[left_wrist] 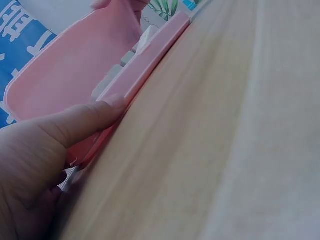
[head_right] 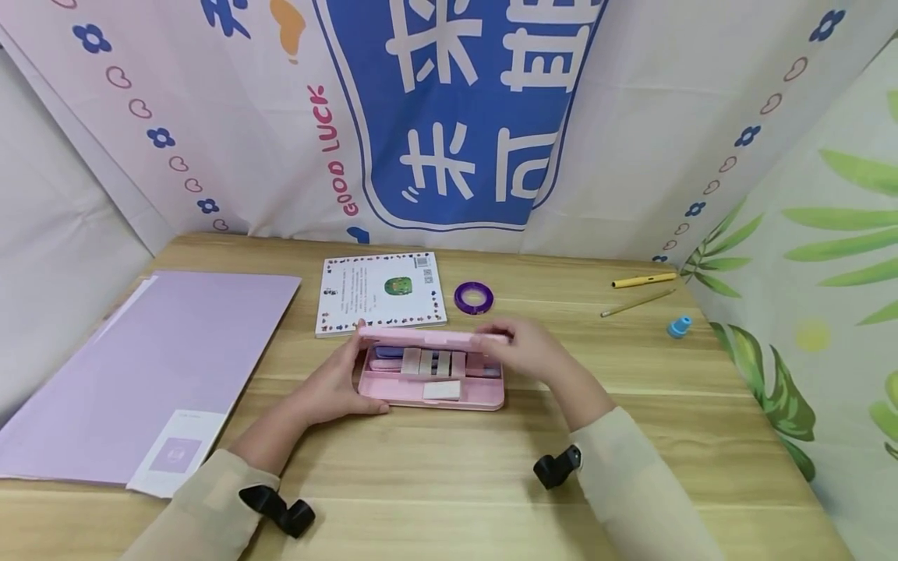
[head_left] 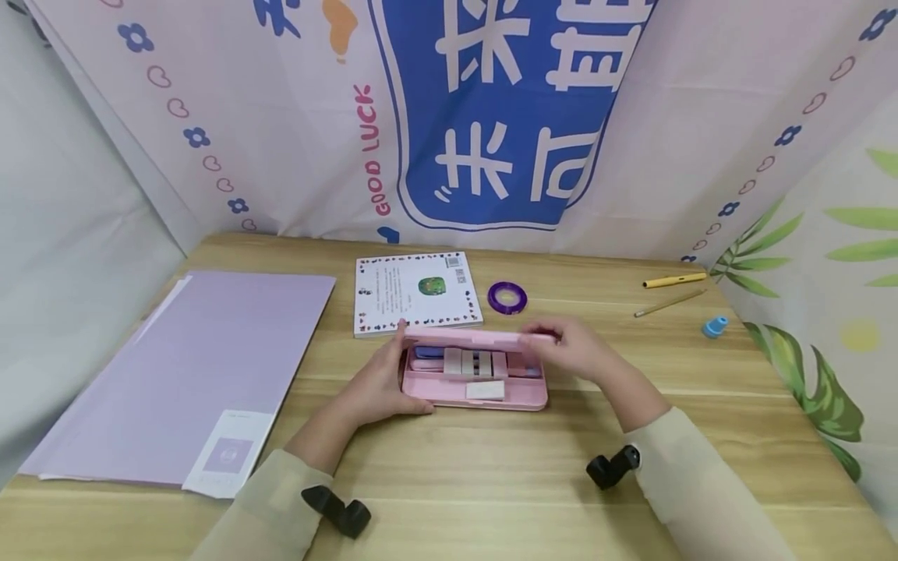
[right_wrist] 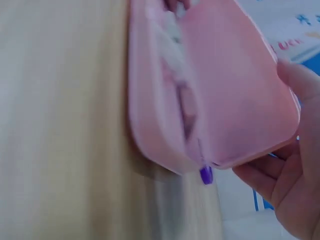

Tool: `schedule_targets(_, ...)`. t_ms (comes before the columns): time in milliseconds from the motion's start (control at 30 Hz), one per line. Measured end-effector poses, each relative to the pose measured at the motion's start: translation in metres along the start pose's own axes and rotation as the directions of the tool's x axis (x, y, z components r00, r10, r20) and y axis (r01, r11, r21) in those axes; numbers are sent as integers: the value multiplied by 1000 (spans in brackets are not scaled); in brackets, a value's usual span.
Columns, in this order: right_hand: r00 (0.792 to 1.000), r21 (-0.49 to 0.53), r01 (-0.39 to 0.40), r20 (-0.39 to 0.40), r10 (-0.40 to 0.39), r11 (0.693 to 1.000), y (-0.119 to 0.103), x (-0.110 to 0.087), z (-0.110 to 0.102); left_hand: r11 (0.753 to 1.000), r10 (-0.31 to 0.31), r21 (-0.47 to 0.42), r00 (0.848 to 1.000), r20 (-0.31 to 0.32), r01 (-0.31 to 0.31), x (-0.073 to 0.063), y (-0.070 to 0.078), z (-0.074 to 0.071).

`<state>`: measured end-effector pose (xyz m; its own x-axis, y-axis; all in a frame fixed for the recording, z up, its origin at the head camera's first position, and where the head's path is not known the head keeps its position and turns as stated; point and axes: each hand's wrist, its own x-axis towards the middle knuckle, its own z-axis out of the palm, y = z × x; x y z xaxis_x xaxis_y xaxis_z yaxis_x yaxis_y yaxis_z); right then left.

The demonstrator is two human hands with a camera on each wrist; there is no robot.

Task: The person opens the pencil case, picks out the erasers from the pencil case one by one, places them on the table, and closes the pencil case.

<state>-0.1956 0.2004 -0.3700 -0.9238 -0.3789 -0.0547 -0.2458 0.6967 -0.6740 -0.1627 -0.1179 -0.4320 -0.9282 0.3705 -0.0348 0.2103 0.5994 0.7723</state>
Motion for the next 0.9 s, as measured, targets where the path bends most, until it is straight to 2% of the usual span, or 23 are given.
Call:
schedule_targets(133,990,188,8,-143,19,982,6,12,-6,1000,-9,18,1000,-11,9,0,0,1)
schedule_targets(233,969,327,13,-237,68,945,11,22,-6,1000,-14,20,1000,-15,15,1,0,1)
schedule_targets(333,950,424,-15,-275,145,906,16,30,-3,999,-22,25,1000,-16,23,1,0,1)
schedule_targets(433,936,462,-72,-274,220,884,22,37,2,999,-29,34,1000,-11,30,0,1,1)
schedule_targets(567,927,456,-138,-252,276,879,31,45,9,999,-22,33,1000,1,22,-1,1,0)
schedule_targets(633,925,433,-155,-251,284,888,34,46,11,999,-18,33,1000,9,17,-1,1,-1)
schedule_targets(767,924,327,-154,-286,253,932,33,44,12,999,-33,32,999,25,33,-1,1,-1)
schedule_targets(900,924,145,-105,-351,150,984,22,33,10,999,-45,28,999,27,44,-1,2,-2)
